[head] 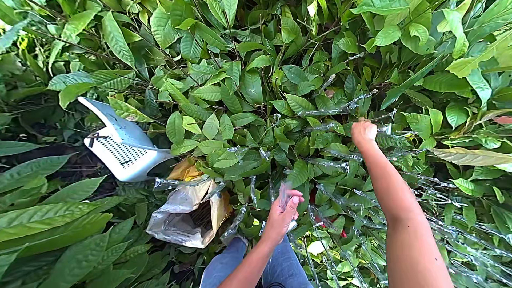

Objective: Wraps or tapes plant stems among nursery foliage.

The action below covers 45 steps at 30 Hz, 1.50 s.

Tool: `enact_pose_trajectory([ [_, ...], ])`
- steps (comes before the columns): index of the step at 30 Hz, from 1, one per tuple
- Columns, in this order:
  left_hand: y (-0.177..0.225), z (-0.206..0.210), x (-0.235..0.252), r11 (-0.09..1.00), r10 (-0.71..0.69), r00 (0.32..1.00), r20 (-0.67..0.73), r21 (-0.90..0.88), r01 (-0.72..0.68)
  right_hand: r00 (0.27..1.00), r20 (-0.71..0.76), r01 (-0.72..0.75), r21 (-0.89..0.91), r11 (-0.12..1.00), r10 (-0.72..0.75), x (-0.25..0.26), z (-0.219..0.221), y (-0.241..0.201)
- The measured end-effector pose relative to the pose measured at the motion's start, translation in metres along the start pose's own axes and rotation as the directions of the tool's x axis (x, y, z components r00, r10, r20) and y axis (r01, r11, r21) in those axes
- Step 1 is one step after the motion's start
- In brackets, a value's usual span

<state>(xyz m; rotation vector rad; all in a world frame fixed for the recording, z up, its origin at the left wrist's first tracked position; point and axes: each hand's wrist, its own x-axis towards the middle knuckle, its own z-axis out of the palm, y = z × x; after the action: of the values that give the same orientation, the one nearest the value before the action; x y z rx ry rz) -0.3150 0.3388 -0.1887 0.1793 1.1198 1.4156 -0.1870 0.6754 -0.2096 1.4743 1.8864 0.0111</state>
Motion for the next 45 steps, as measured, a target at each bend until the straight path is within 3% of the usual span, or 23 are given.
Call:
enact_pose_trajectory([
  [4,-0.004,0.003,0.003,1.000,-0.012,1.000,0.028,0.008,0.012,0.996,0.089,-0.026,0.022,0.999,0.024,0.008,0.015,-0.018],
  [8,-0.004,0.005,0.006,0.999,-0.031,0.999,0.044,0.034,0.030,0.994,-0.028,0.110,0.103,0.988,-0.108,0.007,0.032,-0.022],
  [11,-0.003,0.006,0.008,0.999,-0.040,0.998,0.041,0.033,0.038,0.991,-0.110,0.121,0.423,0.898,-0.081,-0.009,0.053,-0.017],
  [14,0.004,0.008,0.008,0.998,-0.050,0.998,0.032,0.037,0.048,0.990,-0.058,-0.027,0.822,0.569,0.131,-0.017,0.080,0.002],
  [16,0.007,0.007,0.009,0.999,-0.037,0.999,0.027,0.038,0.036,0.973,-0.014,-0.056,0.953,0.298,0.230,-0.012,0.092,0.011],
  [22,0.006,0.003,0.012,0.998,-0.046,0.999,-0.003,0.047,0.046,0.955,-0.086,0.128,0.983,-0.133,0.284,-0.017,0.085,0.013],
  [25,0.004,0.002,0.012,0.997,-0.056,0.998,-0.015,0.051,0.057,0.945,-0.030,0.162,0.908,-0.386,0.327,-0.011,0.082,0.008],
  [27,0.004,0.001,0.012,0.996,-0.064,0.997,-0.031,0.062,0.066,0.941,0.015,0.154,0.870,-0.469,0.338,-0.008,0.081,0.005],
  [36,0.004,0.001,0.013,0.998,-0.055,0.996,-0.065,0.034,0.057,0.922,0.008,0.152,0.912,-0.380,0.388,-0.005,0.082,-0.009],
  [41,0.002,-0.002,0.013,0.998,-0.063,0.996,-0.068,0.020,0.064,0.906,-0.077,0.210,0.936,-0.284,0.417,0.002,0.092,-0.009],
  [45,0.002,-0.001,0.015,0.998,-0.066,0.995,-0.079,0.017,0.067,0.895,-0.066,0.212,0.934,-0.289,0.441,0.005,0.090,-0.012],
])
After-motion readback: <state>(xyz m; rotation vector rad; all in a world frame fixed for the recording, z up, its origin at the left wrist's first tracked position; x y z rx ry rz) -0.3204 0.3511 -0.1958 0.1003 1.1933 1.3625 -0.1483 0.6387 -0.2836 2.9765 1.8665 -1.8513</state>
